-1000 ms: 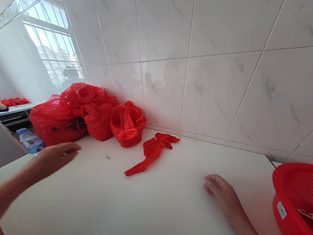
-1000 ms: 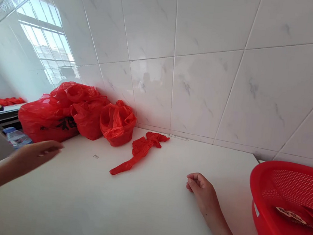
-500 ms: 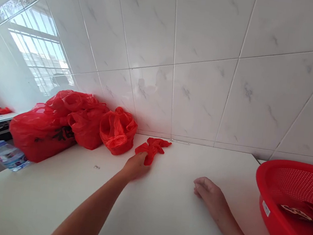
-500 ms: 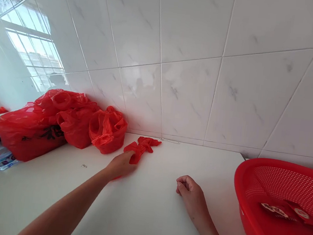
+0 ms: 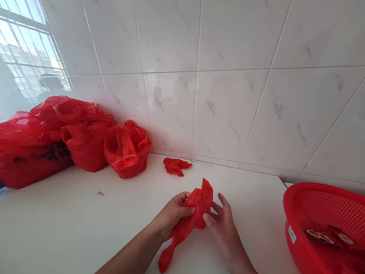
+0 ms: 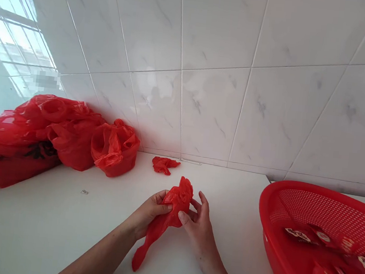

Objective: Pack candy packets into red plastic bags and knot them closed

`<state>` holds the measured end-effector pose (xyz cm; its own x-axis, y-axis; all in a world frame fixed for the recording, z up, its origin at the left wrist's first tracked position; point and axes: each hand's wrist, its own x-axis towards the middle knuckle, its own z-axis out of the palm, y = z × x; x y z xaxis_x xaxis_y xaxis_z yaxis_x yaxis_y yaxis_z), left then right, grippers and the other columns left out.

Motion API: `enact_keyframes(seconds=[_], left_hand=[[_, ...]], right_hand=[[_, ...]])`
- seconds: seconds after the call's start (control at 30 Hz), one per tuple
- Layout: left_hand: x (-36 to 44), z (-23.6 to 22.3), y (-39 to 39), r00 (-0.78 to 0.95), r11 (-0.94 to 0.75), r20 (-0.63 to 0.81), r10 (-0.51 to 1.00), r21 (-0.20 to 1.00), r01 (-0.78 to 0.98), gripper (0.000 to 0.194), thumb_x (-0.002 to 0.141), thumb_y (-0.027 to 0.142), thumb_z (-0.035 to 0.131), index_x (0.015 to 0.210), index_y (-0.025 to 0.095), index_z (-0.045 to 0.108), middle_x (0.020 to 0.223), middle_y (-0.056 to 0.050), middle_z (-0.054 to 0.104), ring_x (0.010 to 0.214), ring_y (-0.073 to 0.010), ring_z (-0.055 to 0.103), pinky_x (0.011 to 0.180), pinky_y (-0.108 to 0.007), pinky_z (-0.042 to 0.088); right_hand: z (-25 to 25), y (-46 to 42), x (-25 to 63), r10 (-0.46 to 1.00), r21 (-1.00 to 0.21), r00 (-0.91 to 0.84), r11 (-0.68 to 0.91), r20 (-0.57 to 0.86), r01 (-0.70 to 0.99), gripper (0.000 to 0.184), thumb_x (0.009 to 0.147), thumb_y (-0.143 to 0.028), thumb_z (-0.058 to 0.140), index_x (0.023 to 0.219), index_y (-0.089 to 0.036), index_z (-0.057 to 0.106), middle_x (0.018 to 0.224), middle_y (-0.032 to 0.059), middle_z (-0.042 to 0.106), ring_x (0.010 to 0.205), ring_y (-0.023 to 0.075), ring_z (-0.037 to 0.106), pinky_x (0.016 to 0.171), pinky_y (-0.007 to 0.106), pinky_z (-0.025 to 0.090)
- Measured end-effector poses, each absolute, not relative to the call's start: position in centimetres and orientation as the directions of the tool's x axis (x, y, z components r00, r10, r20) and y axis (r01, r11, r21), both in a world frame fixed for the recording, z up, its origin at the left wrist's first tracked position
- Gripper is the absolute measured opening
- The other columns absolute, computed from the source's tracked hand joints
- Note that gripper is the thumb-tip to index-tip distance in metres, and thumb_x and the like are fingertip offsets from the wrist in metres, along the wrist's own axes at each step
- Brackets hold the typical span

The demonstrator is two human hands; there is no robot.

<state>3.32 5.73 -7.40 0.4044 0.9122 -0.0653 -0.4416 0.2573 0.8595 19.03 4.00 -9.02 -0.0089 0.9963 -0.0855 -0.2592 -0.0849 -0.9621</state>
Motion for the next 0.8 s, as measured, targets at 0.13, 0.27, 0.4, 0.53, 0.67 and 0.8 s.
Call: enact_keyframes(seconds=[0.13, 0.27, 0.4, 0.53, 0.67, 0.8], left_hand=[[3.0, -8.3, 5.7, 0.407, 0.262, -0.055, 0.912, 0.841, -0.473, 0.026, 0.069, 0.02, 0.072, 0.09, 0.014, 0.058, 0.083, -0.006, 0.062, 0.074, -0.0156, 0.061, 0.072, -0.028, 0.046], [2.3, -8.7, 6.0, 0.238, 0.191, -0.082, 0.968, 0.857, -0.48, 0.019, 0.072, 0.025, 0.069, 0.076, 0.014, 0.055, 0.07, -0.002, 0.059, 0.06, -0.0108, 0.055, 0.058, -0.022, 0.042], [2.1, -8.8, 6.3, 0.061, 0.112, -0.094, 0.994, 0.868, -0.483, 0.022, 0.073, 0.031, 0.067, 0.071, 0.016, 0.051, 0.064, 0.002, 0.055, 0.052, -0.0072, 0.047, 0.049, -0.019, 0.036], [2.5, -8.7, 6.2, 0.018, 0.134, -0.144, 0.989, 0.856, -0.499, 0.023, 0.07, 0.032, 0.068, 0.072, 0.016, 0.052, 0.063, 0.002, 0.054, 0.052, -0.0078, 0.047, 0.049, -0.019, 0.037], [2.6, -8.5, 6.1, 0.01, 0.155, -0.18, 0.984, 0.817, -0.555, 0.024, 0.071, 0.036, 0.067, 0.077, 0.015, 0.056, 0.065, 0.001, 0.057, 0.057, -0.011, 0.054, 0.054, -0.022, 0.042], [1.6, -8.6, 6.6, -0.081, 0.163, -0.255, 0.963, 0.799, -0.579, 0.028, 0.072, 0.04, 0.066, 0.078, 0.014, 0.058, 0.068, -0.003, 0.061, 0.059, -0.0141, 0.057, 0.056, -0.025, 0.046]], right_hand=[[-8.8, 3.9, 19.6, 0.981, -0.954, -0.177, -0.124, -0.077, -0.275, 0.062, 0.067, -0.042, 0.07, 0.122, -0.025, 0.045, 0.1, 0.0056, 0.063, 0.088, 0.021, 0.06, 0.079, 0.036, 0.047], [-9.1, 4.5, 20.6, 0.984, -0.984, -0.169, -0.087, -0.061, -0.153, 0.023, 0.069, -0.039, 0.065, 0.077, -0.02, 0.055, 0.079, 0.0011, 0.061, 0.073, 0.017, 0.056, 0.065, 0.028, 0.044], [-9.6, 5.4, 21.4, 0.998, -0.998, -0.03, -0.046, -0.047, 0.046, 0.027, 0.069, -0.038, 0.062, 0.064, -0.021, 0.043, 0.064, -0.0037, 0.05, 0.059, 0.0123, 0.045, 0.054, 0.023, 0.035], [-9.6, 5.9, 21.9, 0.99, -0.97, 0.141, -0.013, 0.022, 0.243, 0.031, 0.069, -0.04, 0.061, 0.062, -0.021, 0.038, 0.06, -0.0049, 0.041, 0.054, 0.0102, 0.035, 0.048, 0.021, 0.029], [-9.1, 6.0, 22.7, 0.97, -0.946, 0.224, 0.021, 0.098, 0.323, 0.037, 0.072, -0.047, 0.058, 0.061, -0.022, 0.034, 0.055, -0.006, 0.033, 0.051, 0.0098, 0.029, 0.045, 0.021, 0.027], [-8.6, 6.4, 24.3, 0.938, -0.967, 0.34, -0.024, 0.067, 0.255, 0.038, 0.07, -0.056, 0.058, 0.066, -0.021, 0.045, 0.058, -0.0032, 0.044, 0.05, 0.0115, 0.038, 0.043, 0.022, 0.031]])
